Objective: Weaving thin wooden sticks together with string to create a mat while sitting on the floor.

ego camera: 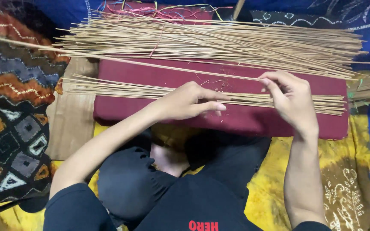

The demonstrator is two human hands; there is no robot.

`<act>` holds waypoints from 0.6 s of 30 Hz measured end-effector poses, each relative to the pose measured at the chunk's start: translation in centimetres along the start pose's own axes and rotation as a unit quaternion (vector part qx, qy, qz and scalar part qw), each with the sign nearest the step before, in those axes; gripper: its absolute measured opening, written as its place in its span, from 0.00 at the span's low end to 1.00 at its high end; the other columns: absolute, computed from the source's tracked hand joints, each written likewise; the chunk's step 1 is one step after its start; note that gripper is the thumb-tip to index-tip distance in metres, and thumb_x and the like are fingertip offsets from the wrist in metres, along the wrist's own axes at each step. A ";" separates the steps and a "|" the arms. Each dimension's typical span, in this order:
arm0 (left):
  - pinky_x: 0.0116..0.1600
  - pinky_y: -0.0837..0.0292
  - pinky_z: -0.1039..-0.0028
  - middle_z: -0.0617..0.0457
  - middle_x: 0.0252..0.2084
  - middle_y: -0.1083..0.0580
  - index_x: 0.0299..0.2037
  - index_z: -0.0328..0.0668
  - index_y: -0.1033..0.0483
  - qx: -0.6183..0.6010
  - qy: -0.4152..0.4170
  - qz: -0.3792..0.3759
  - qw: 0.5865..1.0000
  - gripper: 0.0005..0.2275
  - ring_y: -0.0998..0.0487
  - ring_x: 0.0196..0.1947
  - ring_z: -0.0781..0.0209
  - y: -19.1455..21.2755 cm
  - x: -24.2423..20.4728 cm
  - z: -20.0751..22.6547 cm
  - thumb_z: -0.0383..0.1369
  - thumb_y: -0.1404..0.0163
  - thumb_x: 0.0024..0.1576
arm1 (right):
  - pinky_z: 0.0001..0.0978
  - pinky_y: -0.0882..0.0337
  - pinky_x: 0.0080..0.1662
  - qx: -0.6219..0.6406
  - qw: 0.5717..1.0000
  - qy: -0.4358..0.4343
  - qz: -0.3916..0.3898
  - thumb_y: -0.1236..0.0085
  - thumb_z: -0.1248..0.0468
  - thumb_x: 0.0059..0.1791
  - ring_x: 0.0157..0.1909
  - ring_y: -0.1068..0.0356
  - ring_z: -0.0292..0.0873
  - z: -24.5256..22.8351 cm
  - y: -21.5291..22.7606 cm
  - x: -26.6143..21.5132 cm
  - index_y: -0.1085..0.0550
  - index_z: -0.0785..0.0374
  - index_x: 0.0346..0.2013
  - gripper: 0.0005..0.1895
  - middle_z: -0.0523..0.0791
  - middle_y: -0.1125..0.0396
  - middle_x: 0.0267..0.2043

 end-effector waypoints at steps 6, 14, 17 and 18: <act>0.63 0.37 0.60 0.53 0.58 0.27 0.51 0.41 0.19 0.487 -0.253 0.235 0.802 0.10 0.31 0.57 0.53 1.5 0.1 1.1 0.32 0.41 0.61 | 0.24 0.39 0.33 0.018 0.997 -0.071 0.004 0.47 0.74 0.60 0.32 0.36 0.35 3.0 2.2 -1.1 0.23 0.71 0.50 0.06 0.45 0.31 0.35; 0.32 0.26 0.73 0.58 0.41 0.22 0.57 0.46 0.26 0.512 -0.143 0.146 0.834 0.15 0.22 0.33 0.61 -0.5 0.8 -3.8 0.26 0.51 0.59 | 0.54 0.50 0.66 -0.230 0.970 0.081 0.005 0.46 0.62 0.60 0.56 0.35 0.52 1.7 0.7 -0.9 0.24 0.64 0.49 0.09 0.48 0.29 0.53; 0.37 0.21 0.64 0.57 0.41 0.21 0.56 0.50 0.27 0.461 -0.098 0.087 0.878 0.14 0.18 0.35 0.54 -2.3 1.7 -4.2 0.24 0.54 0.62 | 0.57 0.44 0.57 -0.221 0.965 0.140 -0.026 0.40 0.61 0.57 0.49 0.32 0.53 0.8 -1.8 -1.0 0.23 0.61 0.53 0.12 0.49 0.29 0.49; 0.37 0.21 0.59 0.55 0.43 0.21 0.56 0.49 0.27 0.433 -0.078 0.053 0.897 0.15 0.17 0.36 0.49 -2.6 2.0 -4.4 0.24 0.53 0.60 | 0.48 0.29 0.44 -0.160 0.973 0.157 -0.059 0.39 0.66 0.54 0.33 0.27 0.51 0.3 -2.8 -0.7 0.22 0.62 0.52 0.12 0.50 0.27 0.38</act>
Point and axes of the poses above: each hand's wrist, its own x-axis towards the middle knuckle, its own y-axis out of the back of the hand, z = x × y, the point moved 1 cm from there along x, towards the middle knuckle
